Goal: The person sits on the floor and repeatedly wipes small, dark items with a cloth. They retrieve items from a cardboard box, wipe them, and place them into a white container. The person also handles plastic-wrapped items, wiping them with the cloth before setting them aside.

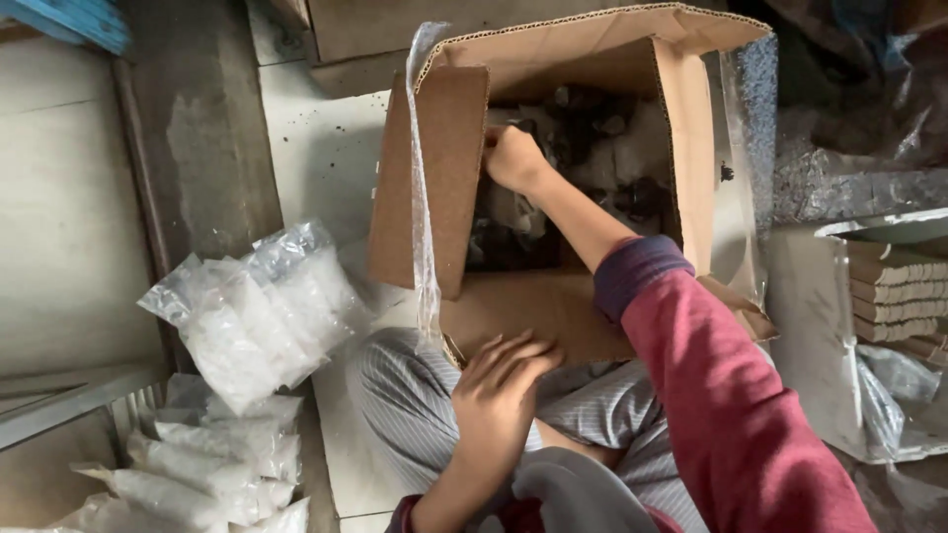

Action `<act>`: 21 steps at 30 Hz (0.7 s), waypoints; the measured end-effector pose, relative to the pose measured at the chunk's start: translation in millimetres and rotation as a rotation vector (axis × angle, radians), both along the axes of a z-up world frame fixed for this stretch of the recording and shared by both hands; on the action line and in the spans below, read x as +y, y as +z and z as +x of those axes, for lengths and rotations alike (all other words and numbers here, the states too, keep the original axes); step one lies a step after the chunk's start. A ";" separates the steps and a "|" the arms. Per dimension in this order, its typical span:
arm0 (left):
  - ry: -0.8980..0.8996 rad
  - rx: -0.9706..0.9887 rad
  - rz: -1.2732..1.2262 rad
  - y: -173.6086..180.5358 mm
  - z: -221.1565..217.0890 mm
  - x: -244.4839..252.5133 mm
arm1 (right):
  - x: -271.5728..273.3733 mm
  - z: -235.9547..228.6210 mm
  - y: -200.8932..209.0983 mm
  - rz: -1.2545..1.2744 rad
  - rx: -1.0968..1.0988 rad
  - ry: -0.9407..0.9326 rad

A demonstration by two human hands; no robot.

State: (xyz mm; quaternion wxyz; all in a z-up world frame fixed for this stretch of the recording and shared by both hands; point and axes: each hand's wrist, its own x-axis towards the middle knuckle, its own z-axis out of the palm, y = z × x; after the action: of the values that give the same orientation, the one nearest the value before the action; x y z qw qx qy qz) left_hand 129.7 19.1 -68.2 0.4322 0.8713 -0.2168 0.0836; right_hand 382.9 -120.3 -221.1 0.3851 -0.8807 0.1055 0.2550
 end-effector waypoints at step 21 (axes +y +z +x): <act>-0.302 0.422 -0.181 -5.6 9.9 27.6 | -91.2 -250.6 240.2 0.417 -0.592 -0.068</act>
State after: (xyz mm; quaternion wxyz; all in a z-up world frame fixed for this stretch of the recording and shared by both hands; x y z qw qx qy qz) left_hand 139.6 46.8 -73.8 0.5514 0.7852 -0.2411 -0.1463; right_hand 132.3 -211.5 19.1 0.5785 -0.8149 -0.0354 -0.0080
